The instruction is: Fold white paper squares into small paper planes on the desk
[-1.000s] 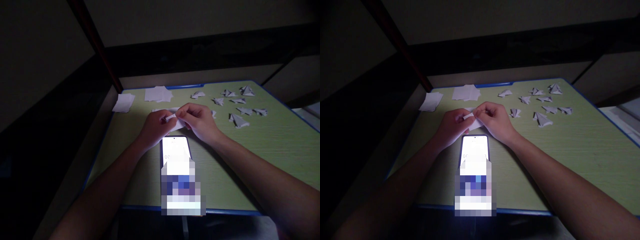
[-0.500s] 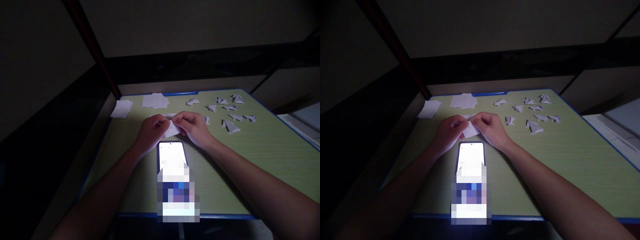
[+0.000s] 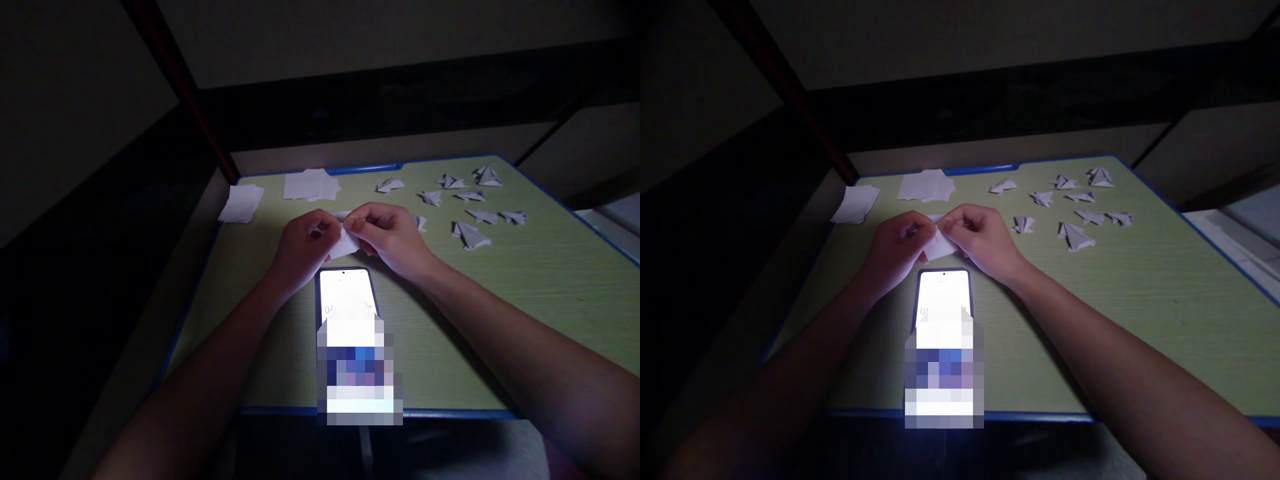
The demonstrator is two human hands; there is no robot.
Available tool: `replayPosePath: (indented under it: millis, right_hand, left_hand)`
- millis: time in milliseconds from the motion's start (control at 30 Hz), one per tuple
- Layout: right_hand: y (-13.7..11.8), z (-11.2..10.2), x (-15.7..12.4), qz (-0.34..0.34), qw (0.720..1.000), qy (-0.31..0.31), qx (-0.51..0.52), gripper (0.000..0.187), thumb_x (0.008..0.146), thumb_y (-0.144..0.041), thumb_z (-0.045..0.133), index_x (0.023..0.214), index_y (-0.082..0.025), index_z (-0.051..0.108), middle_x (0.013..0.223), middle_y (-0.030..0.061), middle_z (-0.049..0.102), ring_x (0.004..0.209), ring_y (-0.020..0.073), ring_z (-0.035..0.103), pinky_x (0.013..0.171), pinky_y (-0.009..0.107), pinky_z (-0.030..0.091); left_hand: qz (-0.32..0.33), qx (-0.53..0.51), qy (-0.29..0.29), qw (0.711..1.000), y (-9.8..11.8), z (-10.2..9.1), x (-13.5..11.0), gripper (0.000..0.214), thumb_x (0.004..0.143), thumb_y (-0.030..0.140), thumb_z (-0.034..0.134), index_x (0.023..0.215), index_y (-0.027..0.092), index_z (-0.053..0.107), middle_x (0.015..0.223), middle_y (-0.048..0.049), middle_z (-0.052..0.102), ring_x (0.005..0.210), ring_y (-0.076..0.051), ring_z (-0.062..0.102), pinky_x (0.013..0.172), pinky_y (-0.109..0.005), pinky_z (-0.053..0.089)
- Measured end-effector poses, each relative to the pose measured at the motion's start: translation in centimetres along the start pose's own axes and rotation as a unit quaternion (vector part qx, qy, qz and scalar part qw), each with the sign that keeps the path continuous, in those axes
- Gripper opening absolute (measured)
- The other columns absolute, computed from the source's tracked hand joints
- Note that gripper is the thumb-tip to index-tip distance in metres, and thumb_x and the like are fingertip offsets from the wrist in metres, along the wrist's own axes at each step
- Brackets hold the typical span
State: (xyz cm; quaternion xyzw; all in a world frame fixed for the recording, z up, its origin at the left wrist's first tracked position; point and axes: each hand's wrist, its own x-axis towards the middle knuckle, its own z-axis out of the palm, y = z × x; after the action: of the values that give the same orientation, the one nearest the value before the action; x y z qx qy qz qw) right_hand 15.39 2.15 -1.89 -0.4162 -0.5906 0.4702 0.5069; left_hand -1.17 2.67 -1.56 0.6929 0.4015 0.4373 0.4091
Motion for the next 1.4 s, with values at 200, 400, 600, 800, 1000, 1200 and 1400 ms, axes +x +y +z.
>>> replayPosePath:
  millis: [200,400,600,800,1000,1200,1400]
  right_hand:
    - [-0.01,0.03,-0.05,-0.015,1.0,-0.01,-0.009,0.024,0.079,-0.037,0.075,0.067,-0.018,0.064,0.048,-0.0054,0.049,0.042,0.0077,0.037,0.041,0.026,0.023]
    - [-0.12,0.11,-0.12,-0.012,1.0,-0.007,-0.011,0.022,0.078,-0.037,0.074,0.069,-0.019,0.065,0.045,-0.0056,0.048,0.041,0.0081,0.036,0.041,0.026,0.021]
    - [-0.09,0.1,-0.09,0.014,0.999,-0.02,0.022,0.024,0.079,-0.038,0.071,0.066,-0.019,0.063,0.044,-0.0053,0.046,0.039,0.0082,0.037,0.04,0.025,0.022]
    - [-0.03,0.15,-0.07,0.003,1.0,-0.005,0.02,0.017,0.08,-0.031,0.068,0.068,-0.02,0.063,0.045,-0.0055,0.045,0.04,0.0084,0.037,0.04,0.025,0.023]
    - [0.05,0.17,0.03,-0.004,1.0,0.01,0.024,0.015,0.081,-0.027,0.064,0.068,-0.02,0.062,0.046,-0.0048,0.045,0.04,0.0089,0.037,0.04,0.026,0.025]
    - [0.17,0.2,0.09,-0.001,0.999,0.012,0.032,0.016,0.08,-0.027,0.065,0.066,-0.02,0.061,0.044,-0.0056,0.044,0.038,0.0082,0.036,0.039,0.025,0.024]
    - [0.22,0.19,0.05,-0.003,0.999,0.012,0.038,0.017,0.08,-0.026,0.066,0.064,-0.02,0.061,0.044,-0.0053,0.045,0.038,0.0082,0.037,0.038,0.025,0.024]
  left_hand:
    - [-0.01,0.016,-0.01,1.0,0.46,-0.17,-0.03,0.014,0.08,0.023,0.056,0.067,0.017,0.056,0.055,0.0031,0.052,0.047,-0.007,0.047,0.04,-0.018,0.035]
    - [0.01,0.038,0.001,0.999,0.51,-0.19,-0.09,0.016,0.081,0.023,0.056,0.066,0.018,0.056,0.056,0.0028,0.052,0.052,-0.008,0.046,0.045,-0.02,0.035]
    - [0.013,0.037,0.018,0.999,0.79,-0.14,-0.2,0.013,0.079,0.019,0.059,0.066,0.017,0.055,0.058,0.0036,0.051,0.053,-0.008,0.047,0.046,-0.019,0.037]
    - [-0.029,-0.013,-0.012,0.999,0.66,-0.07,-0.12,0.019,0.084,0.031,0.06,0.07,0.018,0.056,0.056,0.0025,0.054,0.045,-0.007,0.048,0.04,-0.019,0.036]
    - [-0.032,-0.005,-0.049,0.998,0.7,-0.27,-0.19,0.023,0.081,0.035,0.061,0.067,0.018,0.055,0.051,0.0025,0.052,0.044,-0.008,0.047,0.041,-0.02,0.035]
    - [-0.002,0.056,-0.039,0.998,0.79,-0.16,-0.23,0.02,0.079,0.03,0.06,0.063,0.018,0.055,0.051,0.0017,0.053,0.05,-0.009,0.049,0.043,-0.021,0.036]
    - [-0.013,0.011,-0.058,0.998,0.55,-0.12,-0.18,0.02,0.078,0.03,0.06,0.064,0.018,0.054,0.051,0.0037,0.053,0.044,-0.007,0.048,0.041,-0.02,0.036]
